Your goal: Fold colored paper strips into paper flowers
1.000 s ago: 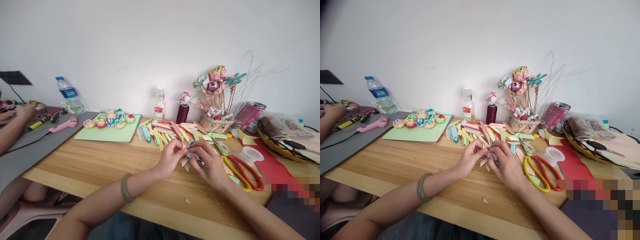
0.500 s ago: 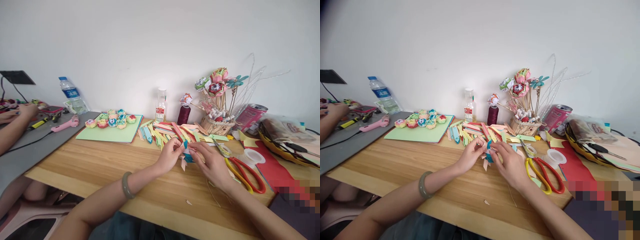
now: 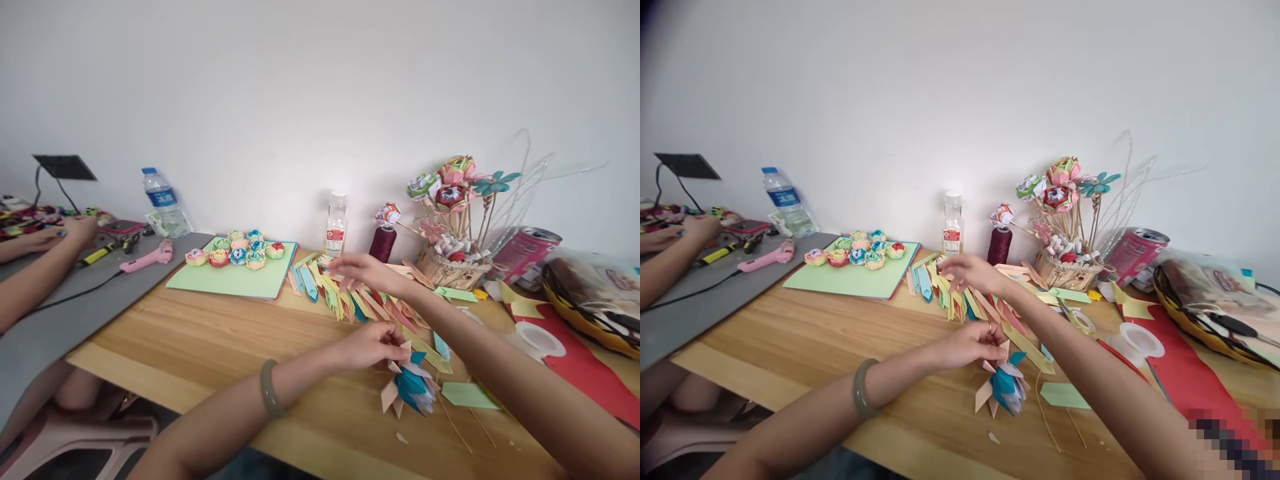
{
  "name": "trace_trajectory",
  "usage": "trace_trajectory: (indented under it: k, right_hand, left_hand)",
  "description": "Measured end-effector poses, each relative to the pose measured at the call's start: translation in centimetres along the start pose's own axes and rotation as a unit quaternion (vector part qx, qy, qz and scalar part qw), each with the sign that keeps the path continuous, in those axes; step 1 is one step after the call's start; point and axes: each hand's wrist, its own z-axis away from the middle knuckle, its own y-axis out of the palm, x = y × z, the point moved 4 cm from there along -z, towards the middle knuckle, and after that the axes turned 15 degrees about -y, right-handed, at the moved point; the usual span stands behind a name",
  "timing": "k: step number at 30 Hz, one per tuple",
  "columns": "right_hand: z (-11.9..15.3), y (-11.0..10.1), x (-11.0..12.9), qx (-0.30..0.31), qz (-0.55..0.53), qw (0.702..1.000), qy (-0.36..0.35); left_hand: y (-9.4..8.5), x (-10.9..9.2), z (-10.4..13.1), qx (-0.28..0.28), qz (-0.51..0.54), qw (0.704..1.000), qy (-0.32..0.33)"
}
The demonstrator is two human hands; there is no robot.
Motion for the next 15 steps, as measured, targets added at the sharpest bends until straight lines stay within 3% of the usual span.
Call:
trace_trajectory:
  k: [2, 4, 10, 15]
  right_hand:
    - [3.0, 1.1, 1.0, 0.108, 0.031, 0.993, -0.032]
    - [5.8, 1.1, 2.1, 0.130, 0.078, 0.987, -0.049]
    - [10.5, -1.7, 2.1, 0.053, 0.192, 0.980, -0.027]
    - [11.5, -3.2, -0.1, -0.013, 0.265, 0.964, -0.026]
  left_hand:
    - [0.2, -0.1, 0.1, 0.003, -0.003, 1.000, 0.014]
    - [0.7, -0.1, 0.2, 0.009, -0.022, 0.999, 0.024]
    - [1.9, 0.4, 0.4, 0.042, -0.023, 0.999, 0.023]
    - [1.6, 0.5, 0.3, 0.011, -0.054, 0.998, 0.042]
